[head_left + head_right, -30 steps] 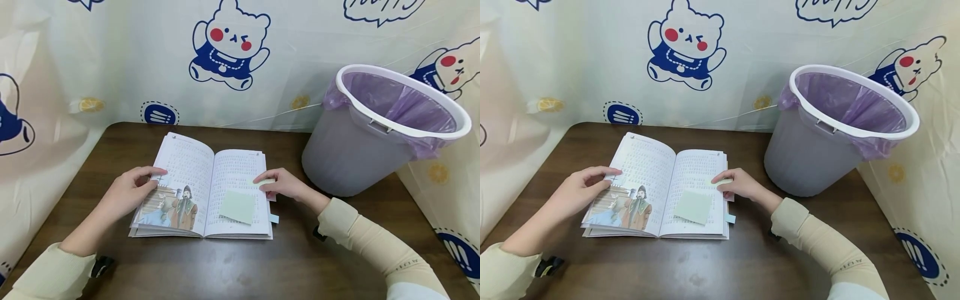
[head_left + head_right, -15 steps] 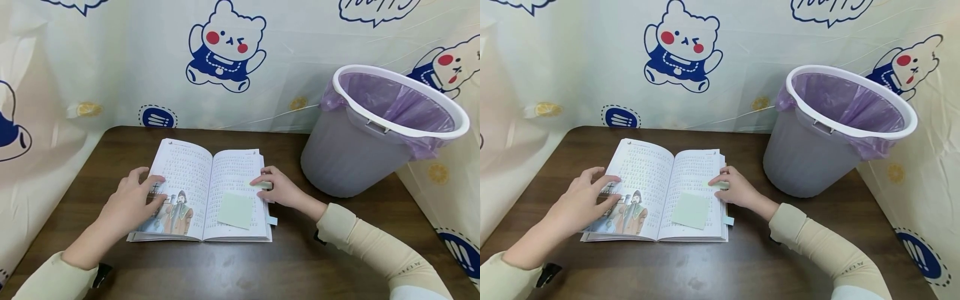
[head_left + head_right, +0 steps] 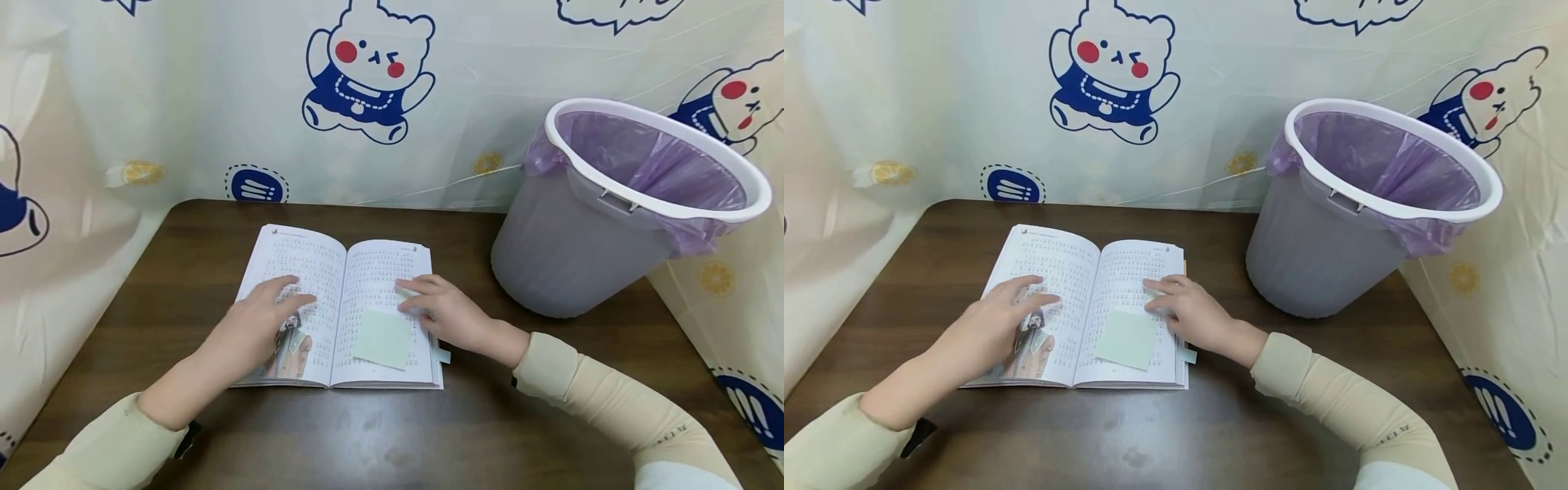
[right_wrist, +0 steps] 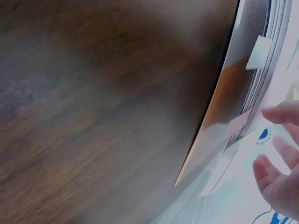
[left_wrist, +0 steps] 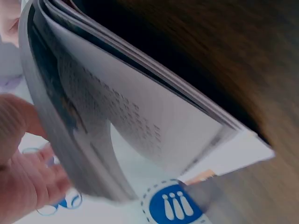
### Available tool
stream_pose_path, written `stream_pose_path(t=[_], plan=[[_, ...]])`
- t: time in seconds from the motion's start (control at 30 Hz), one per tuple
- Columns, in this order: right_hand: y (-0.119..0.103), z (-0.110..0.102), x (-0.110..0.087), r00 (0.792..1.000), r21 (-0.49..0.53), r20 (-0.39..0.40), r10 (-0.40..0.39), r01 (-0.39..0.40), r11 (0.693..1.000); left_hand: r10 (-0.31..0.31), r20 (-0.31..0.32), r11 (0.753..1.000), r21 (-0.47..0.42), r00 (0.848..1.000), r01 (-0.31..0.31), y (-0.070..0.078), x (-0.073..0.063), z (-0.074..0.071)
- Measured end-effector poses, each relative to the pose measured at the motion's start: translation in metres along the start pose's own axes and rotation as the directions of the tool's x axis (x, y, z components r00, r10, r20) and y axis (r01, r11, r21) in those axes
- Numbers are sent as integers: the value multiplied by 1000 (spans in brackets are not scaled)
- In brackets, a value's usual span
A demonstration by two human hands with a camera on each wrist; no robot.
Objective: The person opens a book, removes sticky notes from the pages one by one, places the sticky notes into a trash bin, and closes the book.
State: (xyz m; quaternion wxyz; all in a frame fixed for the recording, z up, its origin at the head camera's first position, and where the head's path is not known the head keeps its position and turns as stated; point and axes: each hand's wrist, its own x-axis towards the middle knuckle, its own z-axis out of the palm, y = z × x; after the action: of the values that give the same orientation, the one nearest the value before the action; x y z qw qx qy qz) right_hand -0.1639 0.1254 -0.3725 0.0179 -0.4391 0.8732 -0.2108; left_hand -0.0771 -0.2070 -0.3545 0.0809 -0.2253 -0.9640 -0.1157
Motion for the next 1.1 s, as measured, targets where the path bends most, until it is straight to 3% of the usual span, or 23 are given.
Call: stream_pose_path(t=[0.07, 0.13, 0.23, 0.33, 0.47, 0.6, 0.7, 0.83, 0.93, 1.1], plan=[[-2, 0, 0, 999, -12, 22, -39, 39, 999, 104, 8, 994, -26, 995, -103, 2, 3, 4], [-5, 0, -1, 998, -18, 48, -47, 48, 999, 165, 35, 986, -41, 986, -163, 4, 6, 8], [-7, -1, -2, 996, -25, 69, -51, 53, 998, 184, 73, 983, -37, 980, -181, 9, 12, 9], [-7, -1, -4, 993, -84, 72, -89, 95, 992, 150, 111, 989, -37, 983, -146, 14, 18, 9], [-10, -2, -6, 978, -194, 85, -191, 204, 960, 42, 163, 996, -84, 986, -29, 22, 22, 8], [-15, -2, -8, 954, -271, 111, -278, 298, 915, -49, 286, 989, -123, 957, 87, 29, 24, 9], [-18, -1, -10, 942, -316, 126, -311, 335, 887, -61, 362, 988, -110, 930, 108, 32, 25, 12], [-24, 1, -11, 928, -339, 154, -339, 372, 864, -60, 397, 990, -90, 916, 104, 33, 24, 15], [-29, 3, -11, 931, -303, 171, -322, 361, 882, -66, 417, 988, -97, 907, 117, 34, 24, 16], [-41, 8, -11, 965, -207, 165, -202, 234, 950, -69, 435, 987, -103, 898, 126, 35, 23, 15]])
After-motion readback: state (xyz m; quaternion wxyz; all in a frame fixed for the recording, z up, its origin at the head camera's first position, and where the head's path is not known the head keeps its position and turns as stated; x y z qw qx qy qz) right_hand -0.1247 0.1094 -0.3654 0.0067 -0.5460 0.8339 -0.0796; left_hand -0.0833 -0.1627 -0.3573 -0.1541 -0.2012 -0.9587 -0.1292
